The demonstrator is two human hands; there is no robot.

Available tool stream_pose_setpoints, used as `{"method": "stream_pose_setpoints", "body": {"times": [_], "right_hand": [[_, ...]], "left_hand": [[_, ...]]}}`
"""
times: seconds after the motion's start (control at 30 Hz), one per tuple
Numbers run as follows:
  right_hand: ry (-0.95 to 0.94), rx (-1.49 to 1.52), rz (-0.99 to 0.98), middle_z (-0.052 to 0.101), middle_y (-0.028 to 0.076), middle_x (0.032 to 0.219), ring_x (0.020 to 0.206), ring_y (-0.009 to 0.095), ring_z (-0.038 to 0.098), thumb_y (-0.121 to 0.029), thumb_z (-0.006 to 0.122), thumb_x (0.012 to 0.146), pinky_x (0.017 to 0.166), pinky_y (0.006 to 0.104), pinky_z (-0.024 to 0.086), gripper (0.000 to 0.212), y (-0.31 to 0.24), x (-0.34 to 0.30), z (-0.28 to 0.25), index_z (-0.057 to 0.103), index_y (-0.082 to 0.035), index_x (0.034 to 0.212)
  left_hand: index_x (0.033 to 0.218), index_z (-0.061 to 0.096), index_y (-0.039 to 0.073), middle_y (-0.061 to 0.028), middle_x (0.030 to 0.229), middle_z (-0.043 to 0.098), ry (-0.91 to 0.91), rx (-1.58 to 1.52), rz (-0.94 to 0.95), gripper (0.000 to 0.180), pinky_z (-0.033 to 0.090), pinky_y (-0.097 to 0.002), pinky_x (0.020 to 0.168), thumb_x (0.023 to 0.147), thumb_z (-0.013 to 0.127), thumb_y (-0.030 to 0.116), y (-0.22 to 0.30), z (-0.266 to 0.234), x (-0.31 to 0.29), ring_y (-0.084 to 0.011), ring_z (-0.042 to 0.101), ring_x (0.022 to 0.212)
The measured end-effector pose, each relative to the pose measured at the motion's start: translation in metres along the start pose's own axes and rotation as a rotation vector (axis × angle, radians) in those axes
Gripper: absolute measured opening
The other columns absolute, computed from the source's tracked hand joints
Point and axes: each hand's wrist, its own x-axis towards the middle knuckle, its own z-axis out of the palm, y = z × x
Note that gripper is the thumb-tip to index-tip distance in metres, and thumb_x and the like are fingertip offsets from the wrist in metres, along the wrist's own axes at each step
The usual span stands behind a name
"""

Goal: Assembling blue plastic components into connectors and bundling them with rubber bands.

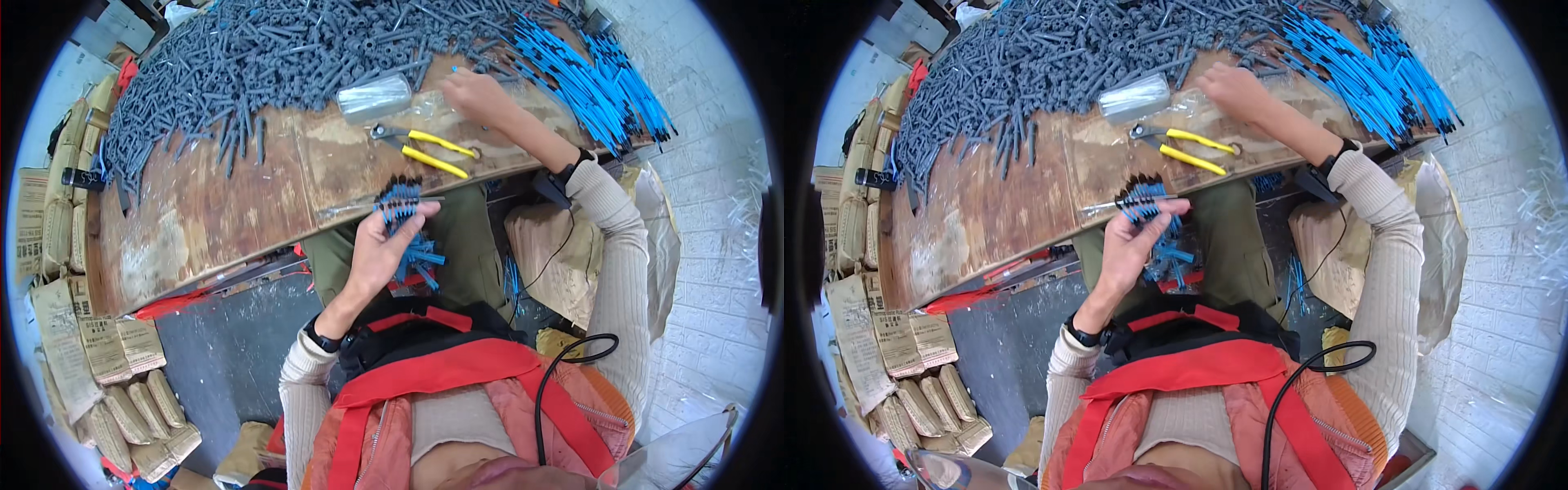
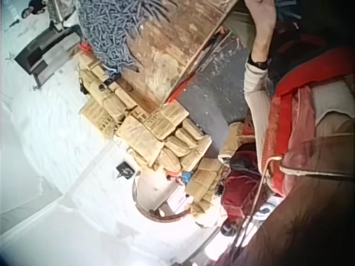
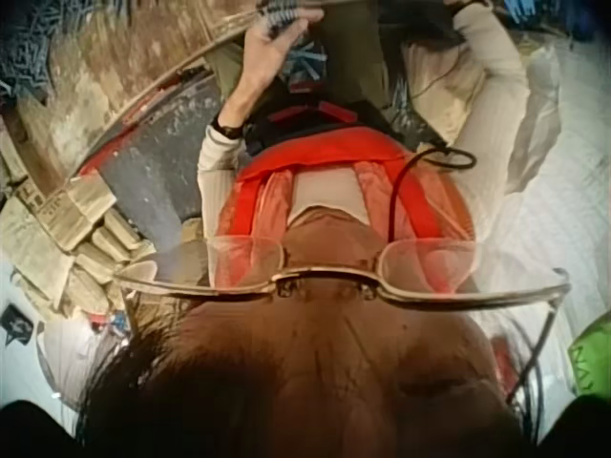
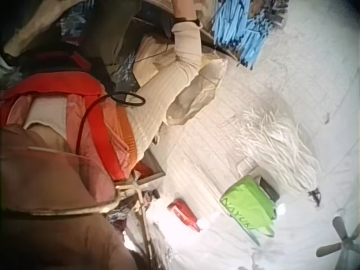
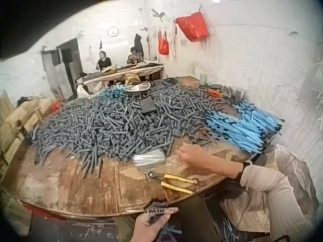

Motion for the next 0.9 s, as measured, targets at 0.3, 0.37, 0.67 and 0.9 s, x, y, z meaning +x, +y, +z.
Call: {"method": "stream_pose_setpoints", "body": {"times": [0.3, 0.37, 0.67, 0.9], "right_hand": [[-0.168, 0.067, -0.148, 0.056, 0.012, 0.077, 0.077, 0.031, 0.062, -0.010, 0.058, 0.078, 0.062, 0.0403, 0.051, 0.015, 0.034, 0.021, 0.010, 0.053, -0.003, 0.090], [-0.137, 0.102, -0.119, 0.055, 0.012, 0.078, 0.076, 0.031, 0.061, -0.011, 0.058, 0.079, 0.062, 0.0402, 0.050, 0.015, 0.034, 0.020, 0.002, 0.051, -0.004, 0.091], [0.028, 0.282, -0.003, 0.057, 0.013, 0.080, 0.077, 0.029, 0.061, -0.012, 0.059, 0.085, 0.063, 0.0378, 0.049, 0.014, 0.028, 0.001, 0.017, 0.057, -0.004, 0.096], [0.026, 0.792, 0.461, 0.061, 0.005, 0.079, 0.074, 0.013, 0.061, -0.017, 0.062, 0.090, 0.061, 0.0277, 0.047, 0.017, 0.016, 0.010, 0.001, 0.065, -0.005, 0.101]], "left_hand": [[0.109, 0.067, 0.002, -0.0040, 0.107, 0.069, -0.097, -0.030, -0.137, 0.017, 0.047, -0.0267, 0.088, 0.095, 0.058, 0.005, 0.000, -0.011, 0.011, -0.0113, 0.062, 0.099], [0.110, 0.067, 0.002, -0.0033, 0.107, 0.069, -0.062, -0.025, -0.122, 0.018, 0.048, -0.0270, 0.088, 0.095, 0.058, 0.005, 0.006, -0.004, 0.011, -0.0114, 0.062, 0.099], [0.109, 0.068, 0.002, -0.0023, 0.108, 0.069, -0.174, 0.328, 0.089, 0.018, 0.048, -0.0283, 0.090, 0.094, 0.058, 0.005, 0.002, -0.007, 0.004, -0.0120, 0.063, 0.102], [0.110, 0.065, 0.000, -0.0094, 0.109, 0.069, -0.018, 0.069, 0.100, 0.019, 0.048, -0.0308, 0.093, 0.094, 0.057, 0.006, 0.011, -0.006, -0.002, -0.0167, 0.064, 0.104]]}}
